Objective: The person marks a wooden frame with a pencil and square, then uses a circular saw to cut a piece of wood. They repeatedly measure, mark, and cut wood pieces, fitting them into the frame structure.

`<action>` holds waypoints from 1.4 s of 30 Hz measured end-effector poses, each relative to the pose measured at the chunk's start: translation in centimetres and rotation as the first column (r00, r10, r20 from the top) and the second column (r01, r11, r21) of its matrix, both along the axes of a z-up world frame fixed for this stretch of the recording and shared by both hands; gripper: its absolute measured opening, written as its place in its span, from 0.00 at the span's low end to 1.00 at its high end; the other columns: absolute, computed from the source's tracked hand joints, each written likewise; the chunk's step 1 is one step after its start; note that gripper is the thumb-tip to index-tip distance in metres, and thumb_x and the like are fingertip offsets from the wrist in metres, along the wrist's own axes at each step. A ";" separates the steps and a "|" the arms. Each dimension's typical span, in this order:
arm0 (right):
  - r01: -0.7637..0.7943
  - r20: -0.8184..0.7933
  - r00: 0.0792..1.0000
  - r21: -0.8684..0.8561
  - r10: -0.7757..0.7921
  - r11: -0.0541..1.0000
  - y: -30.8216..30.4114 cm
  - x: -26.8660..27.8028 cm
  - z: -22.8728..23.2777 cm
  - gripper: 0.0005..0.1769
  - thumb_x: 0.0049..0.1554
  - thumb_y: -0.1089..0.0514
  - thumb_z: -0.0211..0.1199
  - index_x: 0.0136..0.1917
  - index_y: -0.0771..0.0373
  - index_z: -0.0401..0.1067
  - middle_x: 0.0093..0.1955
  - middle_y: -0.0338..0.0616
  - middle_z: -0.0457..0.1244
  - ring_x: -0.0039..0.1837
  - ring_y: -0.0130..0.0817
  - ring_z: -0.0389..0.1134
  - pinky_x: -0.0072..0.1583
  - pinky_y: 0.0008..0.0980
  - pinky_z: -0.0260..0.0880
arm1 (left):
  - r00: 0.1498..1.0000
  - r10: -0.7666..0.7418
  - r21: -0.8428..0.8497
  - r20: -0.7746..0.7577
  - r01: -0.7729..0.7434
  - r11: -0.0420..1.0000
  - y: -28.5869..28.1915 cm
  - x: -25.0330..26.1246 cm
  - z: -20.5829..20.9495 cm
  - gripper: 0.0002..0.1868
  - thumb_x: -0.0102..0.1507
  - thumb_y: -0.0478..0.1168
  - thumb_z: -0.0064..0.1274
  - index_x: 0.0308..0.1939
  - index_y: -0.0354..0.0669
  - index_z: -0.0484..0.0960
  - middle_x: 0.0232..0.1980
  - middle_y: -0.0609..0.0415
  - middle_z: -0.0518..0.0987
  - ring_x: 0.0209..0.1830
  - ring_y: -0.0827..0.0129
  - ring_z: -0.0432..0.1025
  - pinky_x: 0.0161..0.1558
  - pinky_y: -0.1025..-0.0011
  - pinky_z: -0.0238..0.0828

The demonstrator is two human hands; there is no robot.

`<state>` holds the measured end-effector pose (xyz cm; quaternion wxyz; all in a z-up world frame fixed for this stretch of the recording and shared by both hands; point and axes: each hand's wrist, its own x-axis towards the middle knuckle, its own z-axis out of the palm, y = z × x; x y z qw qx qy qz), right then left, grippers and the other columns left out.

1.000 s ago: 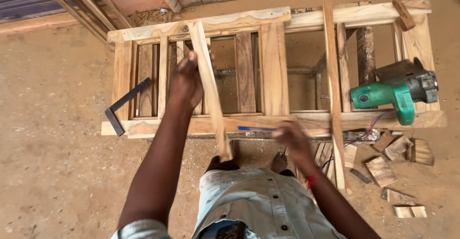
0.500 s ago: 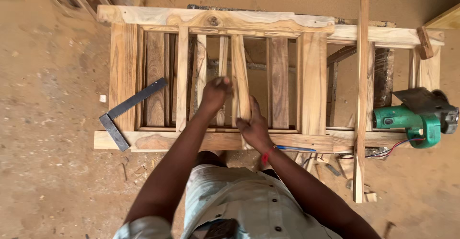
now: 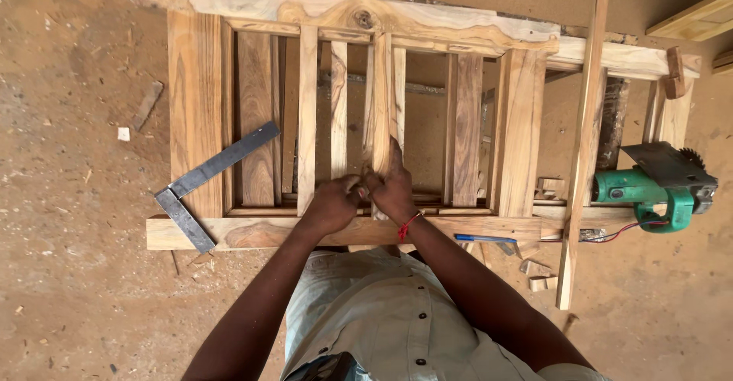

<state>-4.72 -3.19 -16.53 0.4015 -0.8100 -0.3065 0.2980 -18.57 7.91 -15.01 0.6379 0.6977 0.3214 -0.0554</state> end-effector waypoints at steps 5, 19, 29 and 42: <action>-0.037 0.176 0.984 -0.012 0.038 0.999 0.1 0.1 -0.7 0.47 0.57 0.64 0.63 0.82 0.68 0.42 0.56 0.57 0.71 0.49 0.42 0.76 0.50 0.36 0.78 | 0.977 -0.212 -0.021 0.000 0.212 0.977 0.1 -0.3 0.3 0.17 0.65 0.43 0.48 0.53 0.39 0.82 0.48 0.36 0.83 0.50 0.46 0.78 0.55 0.55 0.73; 0.003 0.188 0.982 -0.093 0.015 0.996 1.0 -0.2 -1.3 0.43 0.60 0.62 0.61 0.80 0.75 0.43 0.49 0.56 0.71 0.40 0.37 0.75 0.44 0.34 0.77 | 0.977 -0.202 -0.037 0.066 0.205 0.978 -0.3 -1.4 -1.1 0.13 0.63 0.41 0.47 0.43 0.38 0.85 0.42 0.37 0.84 0.44 0.46 0.79 0.52 0.54 0.73; -0.003 0.195 0.981 -0.072 0.017 0.997 1.3 -0.6 -1.4 0.42 0.61 0.63 0.60 0.80 0.77 0.42 0.44 0.54 0.71 0.39 0.35 0.74 0.42 0.32 0.76 | 0.981 -0.163 -0.024 0.102 0.166 0.986 -0.4 -1.5 -1.3 0.16 0.57 0.45 0.59 0.42 0.35 0.83 0.41 0.38 0.84 0.41 0.48 0.80 0.47 0.57 0.75; 0.034 0.184 0.982 -0.031 -0.028 0.999 1.3 -0.9 -1.4 0.40 0.61 0.64 0.60 0.79 0.76 0.47 0.45 0.53 0.71 0.40 0.32 0.74 0.42 0.30 0.76 | 0.988 -0.138 0.006 0.066 0.138 0.990 -0.7 -1.3 -1.5 0.21 0.61 0.52 0.62 0.44 0.36 0.84 0.39 0.38 0.83 0.40 0.48 0.79 0.46 0.55 0.73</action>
